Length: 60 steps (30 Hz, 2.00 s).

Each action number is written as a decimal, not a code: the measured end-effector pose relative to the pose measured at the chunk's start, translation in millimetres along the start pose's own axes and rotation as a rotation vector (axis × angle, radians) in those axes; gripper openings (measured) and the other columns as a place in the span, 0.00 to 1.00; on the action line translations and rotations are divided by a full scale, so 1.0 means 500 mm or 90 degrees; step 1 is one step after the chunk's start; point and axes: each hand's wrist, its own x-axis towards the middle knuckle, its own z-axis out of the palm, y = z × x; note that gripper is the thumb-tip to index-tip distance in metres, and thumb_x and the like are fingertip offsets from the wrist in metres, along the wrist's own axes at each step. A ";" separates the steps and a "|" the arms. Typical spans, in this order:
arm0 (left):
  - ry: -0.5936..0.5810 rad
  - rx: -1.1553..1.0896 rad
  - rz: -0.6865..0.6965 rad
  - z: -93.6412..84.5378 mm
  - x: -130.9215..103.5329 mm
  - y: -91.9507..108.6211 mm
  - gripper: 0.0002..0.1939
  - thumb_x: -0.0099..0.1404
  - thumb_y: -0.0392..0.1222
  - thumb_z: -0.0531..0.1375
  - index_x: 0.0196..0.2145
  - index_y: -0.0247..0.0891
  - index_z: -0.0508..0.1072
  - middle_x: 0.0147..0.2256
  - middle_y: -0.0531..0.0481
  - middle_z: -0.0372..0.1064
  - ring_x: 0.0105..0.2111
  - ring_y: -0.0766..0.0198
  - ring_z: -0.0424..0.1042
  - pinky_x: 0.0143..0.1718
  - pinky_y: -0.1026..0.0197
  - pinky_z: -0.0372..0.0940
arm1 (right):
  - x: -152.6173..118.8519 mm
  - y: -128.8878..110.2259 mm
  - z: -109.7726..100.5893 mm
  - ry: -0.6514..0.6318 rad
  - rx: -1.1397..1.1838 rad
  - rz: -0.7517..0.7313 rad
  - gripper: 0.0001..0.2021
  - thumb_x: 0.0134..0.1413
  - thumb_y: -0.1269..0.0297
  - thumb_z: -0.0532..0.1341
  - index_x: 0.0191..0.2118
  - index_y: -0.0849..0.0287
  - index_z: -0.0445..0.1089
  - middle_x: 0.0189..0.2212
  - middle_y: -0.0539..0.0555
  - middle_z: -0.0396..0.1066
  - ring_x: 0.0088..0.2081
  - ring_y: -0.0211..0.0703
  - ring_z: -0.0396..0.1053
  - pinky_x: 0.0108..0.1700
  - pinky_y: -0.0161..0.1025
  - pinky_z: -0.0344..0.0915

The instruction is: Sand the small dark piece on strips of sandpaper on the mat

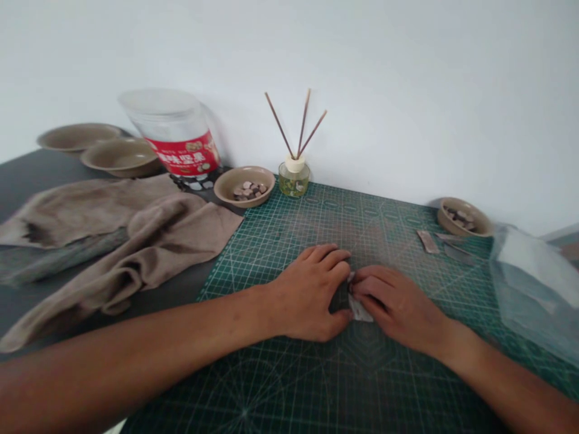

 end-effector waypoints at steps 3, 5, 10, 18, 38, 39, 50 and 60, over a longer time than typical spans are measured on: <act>-0.004 0.000 -0.004 0.001 0.000 -0.001 0.28 0.61 0.54 0.62 0.54 0.36 0.67 0.66 0.41 0.57 0.68 0.43 0.51 0.68 0.42 0.50 | 0.007 0.009 -0.009 -0.001 -0.021 0.043 0.06 0.68 0.70 0.56 0.40 0.58 0.70 0.41 0.57 0.74 0.44 0.49 0.72 0.47 0.49 0.69; -0.006 -0.001 -0.005 0.003 -0.001 -0.001 0.28 0.61 0.54 0.62 0.54 0.36 0.67 0.66 0.40 0.56 0.68 0.44 0.50 0.68 0.42 0.50 | 0.002 0.008 -0.018 -0.021 -0.006 0.046 0.07 0.67 0.70 0.56 0.40 0.58 0.71 0.40 0.56 0.74 0.41 0.47 0.71 0.45 0.47 0.69; 0.002 0.002 -0.015 0.008 0.000 0.002 0.26 0.60 0.53 0.62 0.52 0.36 0.68 0.66 0.40 0.57 0.68 0.45 0.50 0.68 0.44 0.49 | -0.002 -0.004 -0.008 -0.070 0.024 -0.021 0.06 0.67 0.70 0.57 0.41 0.58 0.72 0.40 0.56 0.74 0.41 0.47 0.71 0.44 0.46 0.69; -0.006 -0.004 -0.018 0.006 0.001 0.002 0.28 0.61 0.55 0.63 0.53 0.37 0.67 0.66 0.41 0.57 0.68 0.44 0.50 0.68 0.42 0.50 | 0.004 0.000 -0.030 -0.086 -0.002 0.067 0.06 0.67 0.70 0.57 0.39 0.58 0.71 0.37 0.55 0.71 0.39 0.46 0.69 0.42 0.46 0.67; -0.011 0.004 -0.023 0.010 -0.001 0.001 0.29 0.63 0.56 0.61 0.55 0.35 0.66 0.67 0.39 0.55 0.70 0.45 0.47 0.69 0.42 0.47 | 0.008 0.021 -0.019 -0.020 -0.007 0.047 0.07 0.68 0.69 0.56 0.41 0.58 0.72 0.41 0.57 0.73 0.43 0.48 0.71 0.46 0.48 0.70; -0.008 0.003 -0.020 0.012 -0.002 0.001 0.29 0.63 0.55 0.61 0.55 0.35 0.66 0.67 0.39 0.55 0.70 0.44 0.47 0.69 0.42 0.47 | 0.004 0.019 -0.022 -0.036 0.002 0.042 0.07 0.68 0.69 0.56 0.41 0.58 0.72 0.42 0.57 0.73 0.43 0.48 0.71 0.46 0.48 0.70; 0.022 0.028 -0.005 0.022 0.001 -0.002 0.29 0.65 0.56 0.59 0.56 0.35 0.65 0.66 0.39 0.57 0.69 0.45 0.50 0.69 0.43 0.48 | -0.010 0.003 -0.015 -0.022 0.028 0.012 0.08 0.68 0.70 0.55 0.43 0.58 0.72 0.43 0.56 0.75 0.45 0.46 0.72 0.49 0.46 0.70; 0.024 0.029 -0.022 0.020 0.006 0.004 0.26 0.64 0.56 0.59 0.53 0.35 0.67 0.65 0.39 0.58 0.68 0.45 0.51 0.69 0.44 0.48 | 0.000 0.019 -0.038 -0.095 -0.019 -0.018 0.07 0.67 0.70 0.57 0.40 0.56 0.73 0.41 0.55 0.76 0.42 0.47 0.73 0.45 0.47 0.69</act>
